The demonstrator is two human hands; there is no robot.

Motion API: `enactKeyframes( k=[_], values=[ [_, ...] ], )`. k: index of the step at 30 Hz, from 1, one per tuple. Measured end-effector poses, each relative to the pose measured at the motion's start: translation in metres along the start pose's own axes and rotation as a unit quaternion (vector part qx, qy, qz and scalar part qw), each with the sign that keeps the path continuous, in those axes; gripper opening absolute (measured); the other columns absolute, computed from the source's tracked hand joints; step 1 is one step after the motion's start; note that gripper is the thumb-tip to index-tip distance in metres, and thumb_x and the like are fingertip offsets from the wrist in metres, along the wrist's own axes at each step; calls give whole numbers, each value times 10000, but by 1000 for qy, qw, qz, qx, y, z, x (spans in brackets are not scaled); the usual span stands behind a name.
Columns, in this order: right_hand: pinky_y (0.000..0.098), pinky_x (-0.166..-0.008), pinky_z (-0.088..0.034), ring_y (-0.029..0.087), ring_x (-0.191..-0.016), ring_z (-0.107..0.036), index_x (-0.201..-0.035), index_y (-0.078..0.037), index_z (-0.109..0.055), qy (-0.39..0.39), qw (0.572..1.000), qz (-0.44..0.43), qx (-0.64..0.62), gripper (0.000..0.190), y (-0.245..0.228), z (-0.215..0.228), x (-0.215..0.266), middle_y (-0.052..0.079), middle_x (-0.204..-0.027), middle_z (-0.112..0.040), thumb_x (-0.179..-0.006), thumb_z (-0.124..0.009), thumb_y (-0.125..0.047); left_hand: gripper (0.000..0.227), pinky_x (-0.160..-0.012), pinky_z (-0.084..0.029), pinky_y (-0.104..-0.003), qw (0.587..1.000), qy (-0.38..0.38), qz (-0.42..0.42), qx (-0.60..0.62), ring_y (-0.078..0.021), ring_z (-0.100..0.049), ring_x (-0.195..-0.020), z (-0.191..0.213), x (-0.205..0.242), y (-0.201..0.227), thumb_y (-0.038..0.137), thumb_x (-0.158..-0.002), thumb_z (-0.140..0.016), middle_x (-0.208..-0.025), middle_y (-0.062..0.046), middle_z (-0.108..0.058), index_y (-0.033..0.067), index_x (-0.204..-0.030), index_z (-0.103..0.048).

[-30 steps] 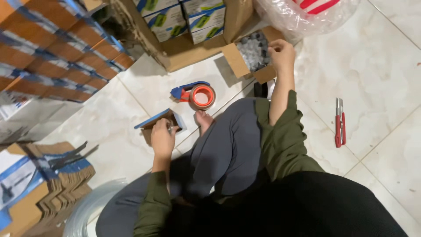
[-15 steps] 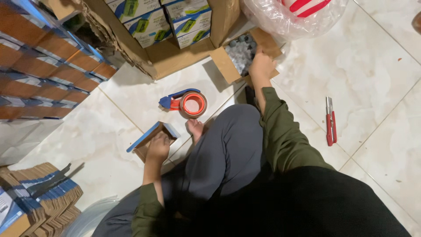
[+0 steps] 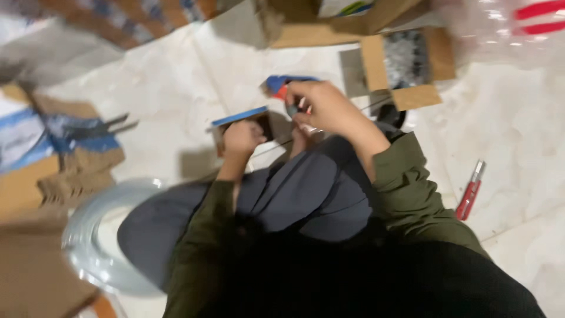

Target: The person sits on the floor and packs small green items into small cardboard boxes. They seal the boxes with orange tape using a handheld dispenser and stack the finished packages on a pile nearby.

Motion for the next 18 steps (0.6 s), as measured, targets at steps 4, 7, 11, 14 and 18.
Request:
enactKeyframes(
  k=[4, 7, 11, 14, 18],
  values=[
    [406, -618, -536, 282, -721, -679, -844, -147, -571, -43, 995, 16, 85, 209, 10, -82, -29, 65, -783, -653, -698, -713, -100, 109, -665, -569, -452, 996, 31, 87, -13, -324, -691, -782, 3, 3, -8, 121, -699, -652, -739, -140, -687, 73, -785, -700],
    [401, -649, -541, 283, -745, -675, -843, -163, -593, -66, 991, 4, 115, 202, 28, -117, -44, 49, -784, -647, -695, -729, -178, 110, -673, -563, -458, 996, 47, 59, 44, -359, -685, -774, 26, 28, 10, 41, -701, -623, -720, -187, -675, 3, -777, -695],
    [397, -708, -552, 281, -822, -672, -966, -199, -625, -49, 981, 20, 186, 227, 34, -127, -51, 39, -854, -654, -755, -707, -194, 316, -751, -539, -515, 996, -14, -31, 84, -446, -635, -904, 69, 81, 46, 152, -775, -574, -975, -308, -617, -113, -929, -645],
    [440, -748, -540, 324, -861, -659, -1001, -186, -656, -61, 982, 21, 179, 207, 38, -127, -51, 79, -888, -670, -795, -661, -164, 462, -870, -497, -522, 993, -73, -63, 62, -448, -573, -1056, 98, 115, 62, 295, -844, -556, -1220, -305, -520, -114, -1048, -627],
    [483, -780, -517, 356, -875, -651, -960, -209, -701, -78, 986, 2, 144, 187, 34, -105, -52, 73, -873, -709, -799, -611, -183, 544, -945, -451, -516, 989, -106, -89, 51, -450, -503, -1173, 69, 98, 49, 371, -860, -628, -1345, -331, -412, -96, -1136, -601]
  ],
)
Point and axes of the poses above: each hand's wrist, its own x-axis away from the middle knuckle, its own z-axis out of the back of the hand, y = z × x, the point moved 7 cm from there along -x, towards the middle knuckle
